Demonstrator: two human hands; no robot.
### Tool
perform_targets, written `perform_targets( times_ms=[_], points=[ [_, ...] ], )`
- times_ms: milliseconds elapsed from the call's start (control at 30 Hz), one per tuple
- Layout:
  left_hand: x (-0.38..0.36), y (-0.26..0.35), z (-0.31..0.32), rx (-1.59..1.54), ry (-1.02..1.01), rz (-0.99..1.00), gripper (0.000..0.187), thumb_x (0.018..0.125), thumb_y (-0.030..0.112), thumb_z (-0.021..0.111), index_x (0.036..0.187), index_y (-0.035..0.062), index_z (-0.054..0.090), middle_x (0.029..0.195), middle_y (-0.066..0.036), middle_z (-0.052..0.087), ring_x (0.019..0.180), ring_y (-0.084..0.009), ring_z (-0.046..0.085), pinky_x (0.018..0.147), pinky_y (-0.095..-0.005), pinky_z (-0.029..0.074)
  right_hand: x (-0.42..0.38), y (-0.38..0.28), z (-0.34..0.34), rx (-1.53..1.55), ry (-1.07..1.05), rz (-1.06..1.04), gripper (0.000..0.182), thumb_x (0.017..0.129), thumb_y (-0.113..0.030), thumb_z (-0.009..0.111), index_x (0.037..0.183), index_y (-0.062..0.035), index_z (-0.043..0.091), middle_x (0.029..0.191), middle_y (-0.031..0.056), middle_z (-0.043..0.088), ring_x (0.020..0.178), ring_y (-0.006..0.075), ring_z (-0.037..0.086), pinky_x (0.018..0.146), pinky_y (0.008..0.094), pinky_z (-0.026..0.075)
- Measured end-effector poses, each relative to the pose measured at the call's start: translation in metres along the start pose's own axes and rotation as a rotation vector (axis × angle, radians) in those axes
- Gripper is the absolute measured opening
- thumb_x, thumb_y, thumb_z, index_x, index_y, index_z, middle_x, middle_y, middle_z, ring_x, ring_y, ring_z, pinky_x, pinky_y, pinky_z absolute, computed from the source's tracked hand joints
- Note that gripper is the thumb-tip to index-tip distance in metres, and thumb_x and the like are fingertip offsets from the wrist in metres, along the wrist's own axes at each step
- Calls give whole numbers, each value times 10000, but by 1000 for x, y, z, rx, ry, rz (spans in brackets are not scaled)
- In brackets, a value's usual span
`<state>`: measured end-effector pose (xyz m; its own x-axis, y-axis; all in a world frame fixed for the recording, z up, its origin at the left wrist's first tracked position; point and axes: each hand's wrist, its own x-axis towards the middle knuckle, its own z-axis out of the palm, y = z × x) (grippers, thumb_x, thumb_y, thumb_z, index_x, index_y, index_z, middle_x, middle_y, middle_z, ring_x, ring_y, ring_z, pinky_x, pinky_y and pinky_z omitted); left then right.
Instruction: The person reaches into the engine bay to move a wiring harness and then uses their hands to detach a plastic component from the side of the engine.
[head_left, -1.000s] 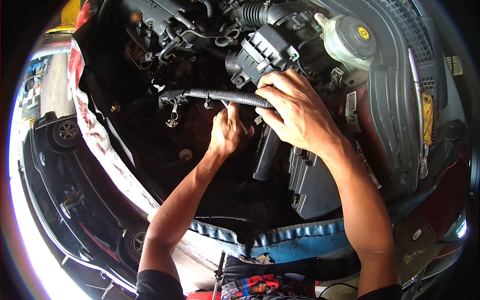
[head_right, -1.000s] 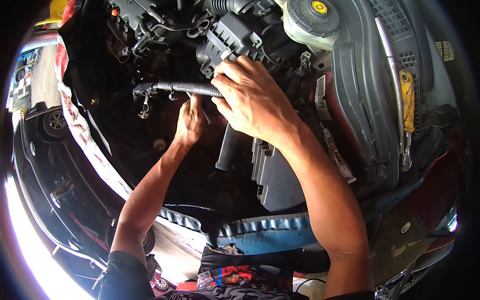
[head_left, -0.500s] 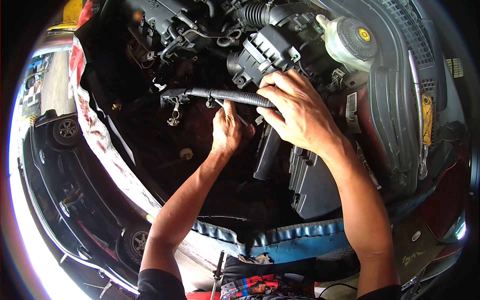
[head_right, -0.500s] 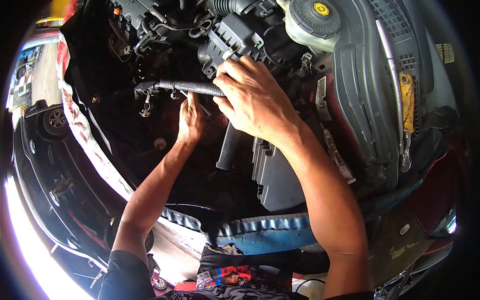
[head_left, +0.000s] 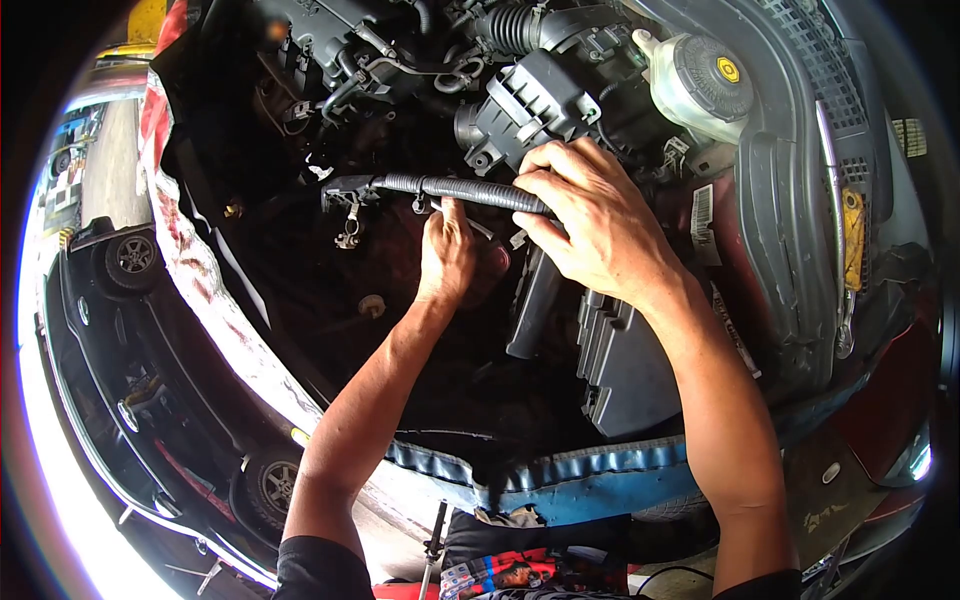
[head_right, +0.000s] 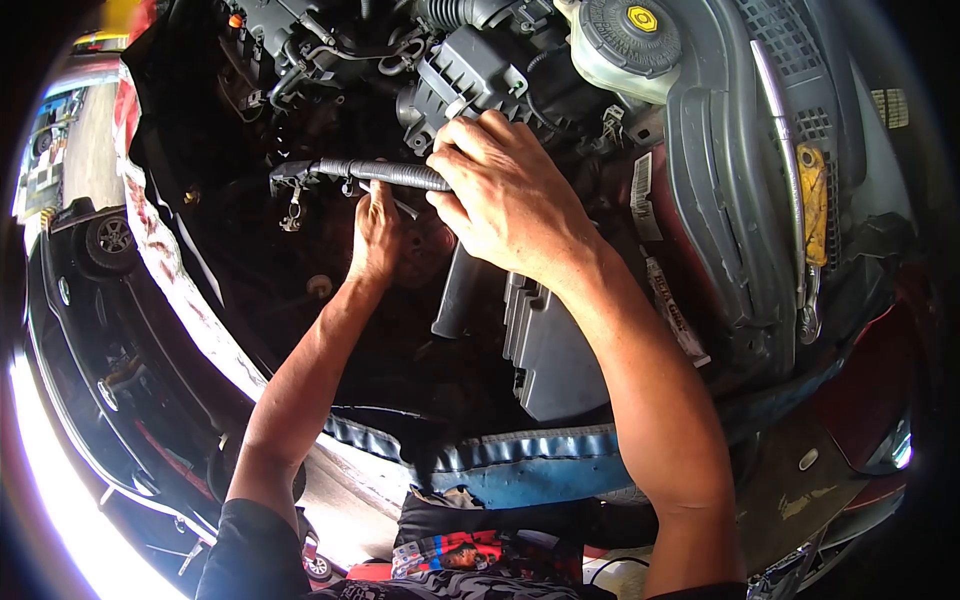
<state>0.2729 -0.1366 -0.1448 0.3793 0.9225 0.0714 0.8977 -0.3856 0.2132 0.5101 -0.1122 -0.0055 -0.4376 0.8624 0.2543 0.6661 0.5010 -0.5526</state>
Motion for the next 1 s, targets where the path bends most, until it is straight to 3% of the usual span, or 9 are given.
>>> perform_targets(
  times_ms=[100, 233, 367, 533, 600, 800, 867, 933, 1000],
  points=[
    [4, 3, -4, 79, -145, -24, 820, 901, 17, 674, 1554, -142, 205, 1020, -195, 633, 914, -305, 644, 766, -388, 533, 0, 0, 0, 14, -1, 5, 213, 905, -219, 715, 1022, -46, 675, 1094, 56, 601, 1043, 247, 571, 919, 392, 461],
    [11, -5, -4, 192, 77, 124, 810, 900, 63, 699, 1541, -135, 245, 1064, -215, 625, 897, -306, 655, 745, -392, 540, 0, -1, -1, 21, -7, 10, 218, 904, -209, 717, 1040, -44, 678, 1101, 59, 602, 1050, 250, 574, 932, 397, 464],
    [14, -5, -1, -184, -94, 17, 687, 865, -25, 621, 1510, -78, 389, 1199, -257, 597, 981, -316, 638, 790, -407, 548, 0, -1, -1, 25, -3, 11, 222, 902, -204, 719, 1049, -43, 678, 1106, 62, 601, 1060, 251, 576, 940, 400, 467],
    [14, 4, 3, -672, 33, 85, 799, 820, -14, 642, 1560, 5, 340, 1181, -274, 596, 1028, -440, 610, 881, -481, 551, 0, -1, 0, 23, -4, 13, 215, 903, -201, 717, 1045, -46, 676, 1109, 64, 601, 1066, 253, 579, 940, 407, 471],
    [18, -1, 0, -437, 147, 224, 794, 810, -23, 646, 1553, 17, 367, 1169, -262, 590, 1015, -433, 610, 880, -490, 547, 0, -1, 0, 24, -9, 16, 210, 904, -202, 715, 1041, -47, 675, 1110, 66, 601, 1067, 253, 579, 939, 409, 472],
    [24, -1, -46, -583, -195, 328, 651, 795, -52, 666, 1430, 57, 574, 1090, -228, 538, 941, -382, 612, 817, -434, 553, 0, 0, -1, 15, -6, 14, 218, 905, -211, 713, 1051, -51, 683, 1116, 60, 612, 1067, 254, 585, 934, 407, 477],
    [22, -2, -50, -422, -168, 496, 528, 833, 67, 728, 1351, 54, 632, 1121, -297, 520, 907, -351, 636, 718, -391, 556, 0, -2, -1, 22, 3, 25, 227, 902, -207, 717, 1061, -47, 691, 1121, 58, 619, 1075, 257, 589, 947, 408, 480],
    [12, 6, -53, -403, -249, 349, 402, 866, 178, 755, 1252, 81, 696, 1264, -206, 566, 1150, -394, 602, 945, -439, 515, 0, -2, -2, 27, 3, 31, 235, 899, -202, 722, 1070, -42, 698, 1125, 58, 626, 1083, 262, 592, 962, 410, 482],
    [16, 24, -76, -321, -272, 219, 385, 844, 117, 736, 1226, 79, 701, 1304, -213, 575, 1112, -369, 625, 947, -435, 528, 1, -2, -3, 34, -7, 34, 242, 896, -196, 728, 1076, -36, 704, 1128, 61, 631, 1093, 268, 595, 979, 414, 484]
  ],
)
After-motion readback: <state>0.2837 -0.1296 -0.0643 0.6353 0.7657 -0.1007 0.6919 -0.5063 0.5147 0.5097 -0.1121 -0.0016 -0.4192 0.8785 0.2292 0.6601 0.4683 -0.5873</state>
